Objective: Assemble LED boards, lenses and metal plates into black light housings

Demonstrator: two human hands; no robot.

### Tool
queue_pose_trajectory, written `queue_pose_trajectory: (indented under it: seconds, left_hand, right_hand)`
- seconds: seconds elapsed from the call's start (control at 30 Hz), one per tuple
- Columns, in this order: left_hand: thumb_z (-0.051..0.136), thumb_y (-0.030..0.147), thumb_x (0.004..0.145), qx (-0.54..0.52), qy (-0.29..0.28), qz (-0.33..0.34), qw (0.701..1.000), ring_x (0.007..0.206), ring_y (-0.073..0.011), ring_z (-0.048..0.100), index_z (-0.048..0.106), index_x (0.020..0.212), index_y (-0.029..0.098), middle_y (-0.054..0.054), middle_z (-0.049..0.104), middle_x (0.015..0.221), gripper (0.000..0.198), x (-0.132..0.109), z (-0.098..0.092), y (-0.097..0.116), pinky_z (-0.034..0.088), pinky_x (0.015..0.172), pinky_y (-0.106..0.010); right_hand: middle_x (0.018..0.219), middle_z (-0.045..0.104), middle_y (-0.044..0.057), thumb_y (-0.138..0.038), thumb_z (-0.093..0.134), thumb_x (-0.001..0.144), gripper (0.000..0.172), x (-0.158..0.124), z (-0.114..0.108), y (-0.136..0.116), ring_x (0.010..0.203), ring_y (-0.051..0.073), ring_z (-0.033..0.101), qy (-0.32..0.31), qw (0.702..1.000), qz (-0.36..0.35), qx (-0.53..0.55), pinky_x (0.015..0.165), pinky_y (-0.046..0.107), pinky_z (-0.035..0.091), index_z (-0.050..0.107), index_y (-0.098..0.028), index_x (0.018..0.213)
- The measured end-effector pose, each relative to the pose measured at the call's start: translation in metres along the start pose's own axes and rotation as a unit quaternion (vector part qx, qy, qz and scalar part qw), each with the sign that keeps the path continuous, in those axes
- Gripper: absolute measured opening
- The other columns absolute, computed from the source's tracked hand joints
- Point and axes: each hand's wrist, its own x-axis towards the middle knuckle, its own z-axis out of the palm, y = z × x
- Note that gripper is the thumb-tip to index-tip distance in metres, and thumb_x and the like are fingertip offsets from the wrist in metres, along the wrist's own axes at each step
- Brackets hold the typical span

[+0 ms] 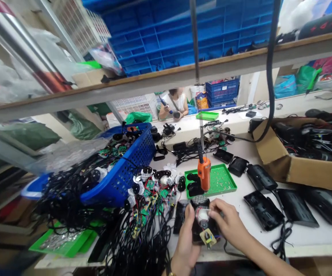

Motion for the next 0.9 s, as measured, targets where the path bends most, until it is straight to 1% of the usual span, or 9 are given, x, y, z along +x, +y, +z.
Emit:
queue_pose_trajectory:
  seconds: [0.1, 0.3, 0.37, 0.43, 0.5, 0.63, 0.73, 0.83, 0.9]
  left_hand:
    - [0.093, 0.045, 0.069, 0.018, 0.015, 0.023, 0.999, 0.114, -0.0311, 0.071, 0.070, 0.099, 0.020, -0.007, 0.077, 0.105, 0.046, -0.004, 0.009, 0.002, 0.054, 0.101, -0.042]
    - [0.084, 0.044, 0.082, 0.037, 0.027, 0.011, 0.999, 0.109, -0.0246, 0.073, 0.070, 0.103, 0.018, -0.005, 0.078, 0.099, 0.037, -0.003, 0.017, 0.004, 0.055, 0.101, -0.038]
    - [0.079, 0.044, 0.087, 0.046, 0.050, -0.011, 0.998, 0.102, -0.0226, 0.075, 0.072, 0.098, 0.016, -0.005, 0.078, 0.093, 0.030, -0.005, 0.019, 0.003, 0.057, 0.100, -0.035]
    - [0.070, 0.043, 0.094, 0.079, 0.097, -0.015, 0.992, 0.094, -0.0200, 0.076, 0.075, 0.096, 0.017, -0.004, 0.080, 0.093, 0.027, -0.009, 0.023, 0.003, 0.058, 0.098, -0.033]
    - [0.059, 0.045, 0.101, 0.130, 0.120, -0.022, 0.984, 0.091, -0.0173, 0.076, 0.077, 0.099, 0.021, -0.002, 0.081, 0.095, 0.030, -0.010, 0.028, 0.005, 0.059, 0.096, -0.029]
    - [0.045, 0.050, 0.104, 0.233, 0.144, -0.042, 0.961, 0.105, -0.0141, 0.074, 0.079, 0.100, 0.035, 0.009, 0.082, 0.098, 0.038, -0.002, 0.044, 0.007, 0.060, 0.093, -0.019]
    - [0.042, 0.051, 0.104, 0.267, 0.187, -0.055, 0.944, 0.116, -0.0119, 0.070, 0.079, 0.097, 0.034, 0.011, 0.081, 0.100, 0.041, -0.004, 0.060, 0.002, 0.061, 0.082, -0.015]
    - [0.046, 0.050, 0.103, 0.284, 0.195, -0.058, 0.937, 0.122, -0.0092, 0.066, 0.079, 0.098, 0.032, 0.012, 0.081, 0.103, 0.038, -0.011, 0.071, -0.002, 0.060, 0.070, -0.012]
    - [0.046, 0.051, 0.103, 0.277, 0.198, -0.064, 0.938, 0.120, -0.0092, 0.067, 0.079, 0.097, 0.033, 0.012, 0.081, 0.100, 0.038, -0.012, 0.073, -0.003, 0.059, 0.068, -0.011]
  right_hand:
    - [0.075, 0.063, 0.001, -0.028, 0.055, 0.093, 0.014, -0.002, -0.005, 0.001, 0.072, 0.018, 0.059, -0.016, 1.000, 0.008, -0.008, 0.068, 0.029, 0.045, 0.058, -0.022, 0.080]
    - [0.078, 0.061, 0.000, -0.027, 0.057, 0.092, 0.009, -0.001, -0.011, -0.002, 0.075, 0.017, 0.056, -0.021, 0.999, 0.037, -0.012, 0.075, 0.030, 0.044, 0.057, -0.022, 0.085]
    - [0.082, 0.062, 0.001, -0.027, 0.057, 0.093, 0.009, -0.002, -0.011, -0.006, 0.079, 0.017, 0.056, -0.026, 0.999, 0.046, -0.011, 0.079, 0.030, 0.045, 0.055, -0.022, 0.086]
    - [0.087, 0.063, 0.001, -0.025, 0.059, 0.093, 0.008, -0.003, -0.012, -0.009, 0.084, 0.017, 0.057, -0.048, 0.997, 0.059, -0.016, 0.083, 0.030, 0.046, 0.054, -0.022, 0.088]
    - [0.091, 0.065, 0.002, -0.027, 0.063, 0.092, 0.014, 0.000, -0.015, -0.009, 0.090, 0.018, 0.058, -0.079, 0.995, 0.048, -0.036, 0.088, 0.031, 0.047, 0.050, -0.024, 0.087]
    - [0.095, 0.064, 0.002, -0.030, 0.058, 0.099, 0.022, 0.005, -0.025, -0.001, 0.094, 0.017, 0.059, -0.094, 0.993, 0.039, -0.067, 0.094, 0.029, 0.047, 0.041, -0.025, 0.085]
    - [0.094, 0.061, 0.001, -0.031, 0.055, 0.101, 0.024, 0.001, -0.033, -0.003, 0.091, 0.016, 0.058, -0.090, 0.993, 0.044, -0.067, 0.088, 0.029, 0.047, 0.038, -0.025, 0.085]
    - [0.094, 0.059, 0.001, -0.031, 0.053, 0.101, 0.025, -0.005, -0.040, -0.010, 0.089, 0.016, 0.057, -0.099, 0.992, 0.052, -0.063, 0.082, 0.028, 0.045, 0.036, -0.025, 0.085]
    - [0.094, 0.059, 0.001, -0.032, 0.053, 0.101, 0.025, -0.007, -0.044, -0.014, 0.089, 0.016, 0.056, -0.099, 0.991, 0.052, -0.070, 0.079, 0.028, 0.044, 0.035, -0.025, 0.085]
